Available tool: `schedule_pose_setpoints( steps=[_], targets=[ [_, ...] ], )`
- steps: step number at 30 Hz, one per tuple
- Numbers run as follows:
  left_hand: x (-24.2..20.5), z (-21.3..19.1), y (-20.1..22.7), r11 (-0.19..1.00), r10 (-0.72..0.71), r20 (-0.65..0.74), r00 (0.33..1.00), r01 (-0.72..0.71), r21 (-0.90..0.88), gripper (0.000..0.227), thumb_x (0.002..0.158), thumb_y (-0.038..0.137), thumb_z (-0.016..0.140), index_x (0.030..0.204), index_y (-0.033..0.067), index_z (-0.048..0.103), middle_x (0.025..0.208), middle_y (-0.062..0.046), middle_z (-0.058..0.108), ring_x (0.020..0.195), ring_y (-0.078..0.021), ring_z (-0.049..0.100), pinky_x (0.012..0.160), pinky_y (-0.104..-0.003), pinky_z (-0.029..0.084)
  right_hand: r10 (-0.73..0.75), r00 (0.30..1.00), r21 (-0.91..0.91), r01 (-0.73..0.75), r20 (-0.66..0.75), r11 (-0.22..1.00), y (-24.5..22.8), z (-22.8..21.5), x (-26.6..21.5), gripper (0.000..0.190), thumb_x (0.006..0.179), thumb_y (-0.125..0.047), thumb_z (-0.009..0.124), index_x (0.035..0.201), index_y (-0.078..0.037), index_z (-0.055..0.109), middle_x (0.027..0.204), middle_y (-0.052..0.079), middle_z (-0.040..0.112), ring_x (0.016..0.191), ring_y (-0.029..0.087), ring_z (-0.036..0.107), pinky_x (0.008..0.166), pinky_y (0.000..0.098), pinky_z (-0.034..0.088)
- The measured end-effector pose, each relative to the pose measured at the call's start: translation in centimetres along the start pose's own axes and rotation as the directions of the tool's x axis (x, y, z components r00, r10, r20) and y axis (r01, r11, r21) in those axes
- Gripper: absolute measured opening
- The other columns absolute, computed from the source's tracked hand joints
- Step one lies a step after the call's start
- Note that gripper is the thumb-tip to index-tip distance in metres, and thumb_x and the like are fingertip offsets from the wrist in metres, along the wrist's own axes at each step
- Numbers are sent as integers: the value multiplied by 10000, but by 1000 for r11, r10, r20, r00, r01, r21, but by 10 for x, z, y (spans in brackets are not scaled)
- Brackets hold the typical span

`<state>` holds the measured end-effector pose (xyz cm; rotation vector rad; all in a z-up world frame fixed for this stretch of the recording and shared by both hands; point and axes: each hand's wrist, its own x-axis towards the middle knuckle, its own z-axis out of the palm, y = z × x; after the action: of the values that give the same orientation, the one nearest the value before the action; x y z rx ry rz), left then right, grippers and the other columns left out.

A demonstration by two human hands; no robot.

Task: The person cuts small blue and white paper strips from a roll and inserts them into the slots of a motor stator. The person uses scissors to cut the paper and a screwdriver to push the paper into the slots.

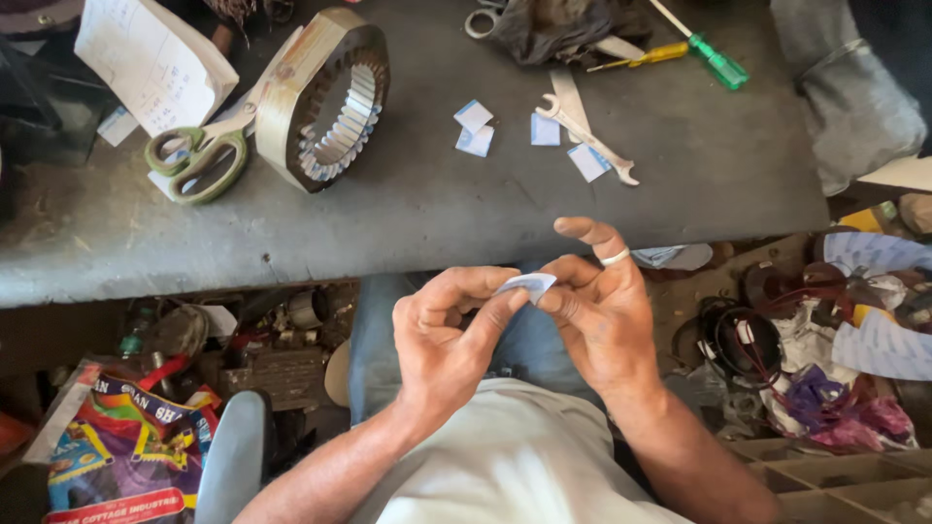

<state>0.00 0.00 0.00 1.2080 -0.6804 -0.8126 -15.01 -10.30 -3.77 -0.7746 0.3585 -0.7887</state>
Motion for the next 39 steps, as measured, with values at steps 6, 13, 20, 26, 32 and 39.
schedule_pose_setpoints(
  steps=[6, 13, 20, 26, 32, 39],
  targets=[
    [0, -3, -4, 998, 23, 0, 1000, -22, 55, 117, 914, -8, 773, 1024, -43, 758, 959, -88, 800, 862, -84, 728, 787, -231, 605, -122, 992, -72, 119, -37, 990, 8, 29, 6, 372, 975, 143, 650, 1270, -13, 485, 1098, 137, 664, 1065, 205, 672, 975, 358, 546],
    [9, -16, -12, 998, -65, 21, 998, 65, 3, 123, 908, -21, 765, 1024, -54, 743, 949, -73, 786, 844, -79, 710, 779, -230, 589, -165, 983, -242, 141, -82, 960, 13, 43, 9, 338, 986, 115, 610, 1258, -34, 477, 1056, 97, 616, 1000, 150, 622, 936, 307, 529],
    [15, -21, -6, 994, -70, 34, 997, 67, 86, 120, 894, 3, 765, 1004, -42, 756, 931, -67, 795, 834, -79, 720, 787, -233, 596, -179, 981, -306, 150, -71, 940, 15, 44, 14, 421, 976, 117, 610, 1308, -68, 430, 1030, 93, 608, 973, 136, 609, 903, 290, 527],
    [19, -25, -2, 940, 2, 31, 1000, -13, 340, 121, 871, 35, 780, 985, -8, 783, 892, -42, 810, 790, -72, 739, 766, -235, 615, -115, 988, -207, 92, -105, 974, 15, 39, 18, 488, 922, 135, 636, 1292, -86, 407, 988, 115, 636, 930, 160, 646, 876, 315, 548],
    [27, -15, -6, 971, -231, 23, 973, 232, -55, 162, 874, 24, 778, 1017, -47, 749, 867, -81, 771, 764, -107, 692, 740, -255, 577, -59, 973, -148, 26, -221, 989, 0, 38, 19, 606, 916, 136, 660, 1410, -70, 374, 947, 127, 654, 892, 174, 648, 839, 313, 541],
    [30, 16, -10, 953, -250, 35, 968, 252, -166, 162, 879, 14, 777, 1017, -54, 727, 856, -84, 753, 771, -112, 678, 762, -255, 566, -249, 943, -311, 174, -220, 934, -2, 29, 8, 711, 917, 120, 644, 1500, -88, 295, 993, 125, 646, 917, 155, 646, 862, 315, 562]
  ],
)
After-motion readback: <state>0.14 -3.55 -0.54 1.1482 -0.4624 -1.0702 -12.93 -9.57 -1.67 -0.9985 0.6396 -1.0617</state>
